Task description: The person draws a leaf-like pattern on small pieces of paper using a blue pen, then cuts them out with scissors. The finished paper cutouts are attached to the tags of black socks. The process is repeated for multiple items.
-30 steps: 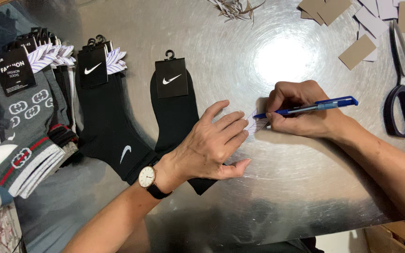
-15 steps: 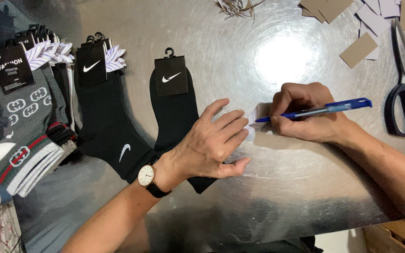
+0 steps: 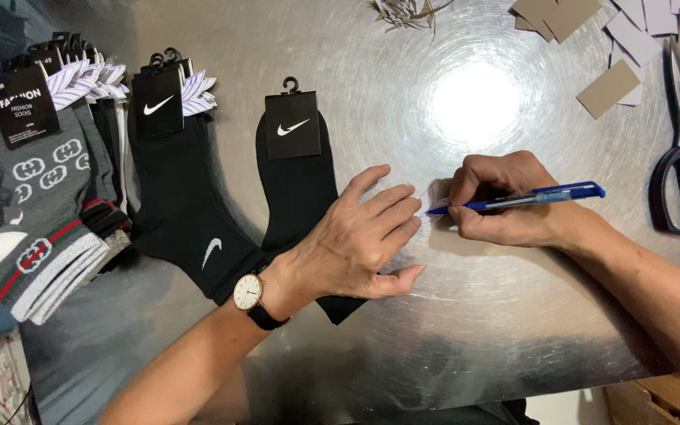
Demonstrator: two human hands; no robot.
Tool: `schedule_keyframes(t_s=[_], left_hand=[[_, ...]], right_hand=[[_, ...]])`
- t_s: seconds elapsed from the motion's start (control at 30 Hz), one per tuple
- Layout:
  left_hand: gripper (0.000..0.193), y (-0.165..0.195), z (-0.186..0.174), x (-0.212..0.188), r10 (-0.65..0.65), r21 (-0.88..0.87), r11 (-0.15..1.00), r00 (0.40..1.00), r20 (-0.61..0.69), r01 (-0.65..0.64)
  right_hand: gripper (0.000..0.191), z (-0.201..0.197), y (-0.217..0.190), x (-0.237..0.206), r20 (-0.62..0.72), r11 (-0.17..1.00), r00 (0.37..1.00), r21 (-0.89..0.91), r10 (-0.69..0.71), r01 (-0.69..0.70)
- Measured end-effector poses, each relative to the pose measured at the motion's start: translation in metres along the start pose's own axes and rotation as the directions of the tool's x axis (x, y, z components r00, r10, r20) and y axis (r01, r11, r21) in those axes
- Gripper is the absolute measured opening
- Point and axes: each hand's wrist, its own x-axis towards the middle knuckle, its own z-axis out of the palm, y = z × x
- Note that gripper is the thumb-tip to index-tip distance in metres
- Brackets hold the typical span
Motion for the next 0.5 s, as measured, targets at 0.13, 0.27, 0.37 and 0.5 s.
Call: schedule_keyframes(t_s=[0.13, 0.27, 0.37, 0.5], left_hand=[[0.046, 0.0001, -0.0009, 0.0001, 0.002, 0.000, 1.000, 1.000, 0.008, -0.002], [0.046, 0.0000, -0.0001, 0.0007, -0.001, -0.010, 1.000, 1.000, 0.009, 0.001], [0.046, -0.0001, 0.0002, 0.0001, 0.000, -0.008, 1.000, 1.000, 0.009, 0.000], [0.046, -0.0001, 0.0007, -0.0006, -0.003, -0.011, 1.000, 1.000, 0.008, 0.003]], right_hand=[[0.020, 0.0000, -0.0007, 0.0011, -0.001, 1.000, 1.000, 0.000, 0.011, -0.011], [0.019, -0.0003, 0.0005, 0.0021, -0.029, 1.000, 0.999, 0.000, 0.020, -0.020], [0.019, 0.0001, 0.0020, 0.0022, -0.060, 1.000, 0.998, -0.008, 0.029, -0.030], [0.017, 0.0011, 0.0041, 0.0025, -0.090, 0.999, 0.995, -0.012, 0.046, -0.047]])
